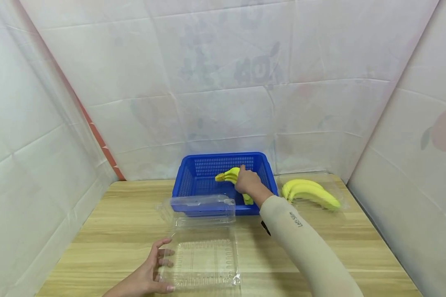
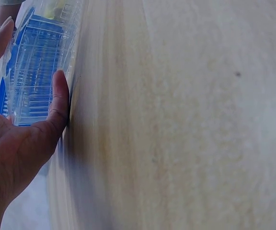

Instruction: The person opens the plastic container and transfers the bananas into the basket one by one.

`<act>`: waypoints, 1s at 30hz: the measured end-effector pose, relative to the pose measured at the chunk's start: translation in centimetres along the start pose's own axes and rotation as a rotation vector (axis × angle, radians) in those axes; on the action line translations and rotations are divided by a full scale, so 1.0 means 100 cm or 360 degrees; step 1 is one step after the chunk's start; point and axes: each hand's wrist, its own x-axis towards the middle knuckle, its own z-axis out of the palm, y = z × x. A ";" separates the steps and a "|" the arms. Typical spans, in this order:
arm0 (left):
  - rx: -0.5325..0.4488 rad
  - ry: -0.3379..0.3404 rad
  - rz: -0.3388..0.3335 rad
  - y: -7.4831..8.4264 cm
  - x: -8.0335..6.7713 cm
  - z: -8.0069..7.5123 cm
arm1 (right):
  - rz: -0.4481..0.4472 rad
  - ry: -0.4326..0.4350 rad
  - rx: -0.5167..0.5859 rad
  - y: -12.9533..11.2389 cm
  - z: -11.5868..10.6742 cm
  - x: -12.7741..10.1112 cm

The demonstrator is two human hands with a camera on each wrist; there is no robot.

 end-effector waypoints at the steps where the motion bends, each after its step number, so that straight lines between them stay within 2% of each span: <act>1: 0.0015 0.0002 -0.0002 0.000 0.000 0.000 | 0.0024 0.0020 -0.0005 0.002 -0.001 0.001; 8: 0.0052 0.0011 0.0009 0.002 0.000 -0.001 | 0.0089 0.0059 0.0008 0.015 -0.006 0.003; 18: 0.0078 0.0013 0.0031 0.001 0.000 0.000 | -0.0011 0.0014 0.0008 0.021 -0.007 0.000; 25: 0.0073 0.0007 0.0002 -0.001 0.001 0.000 | -0.0009 -0.0023 0.0002 0.019 -0.009 -0.005; 30: 0.0088 0.0012 -0.0013 -0.001 0.000 -0.001 | -0.0096 0.0015 0.0007 0.020 -0.010 -0.012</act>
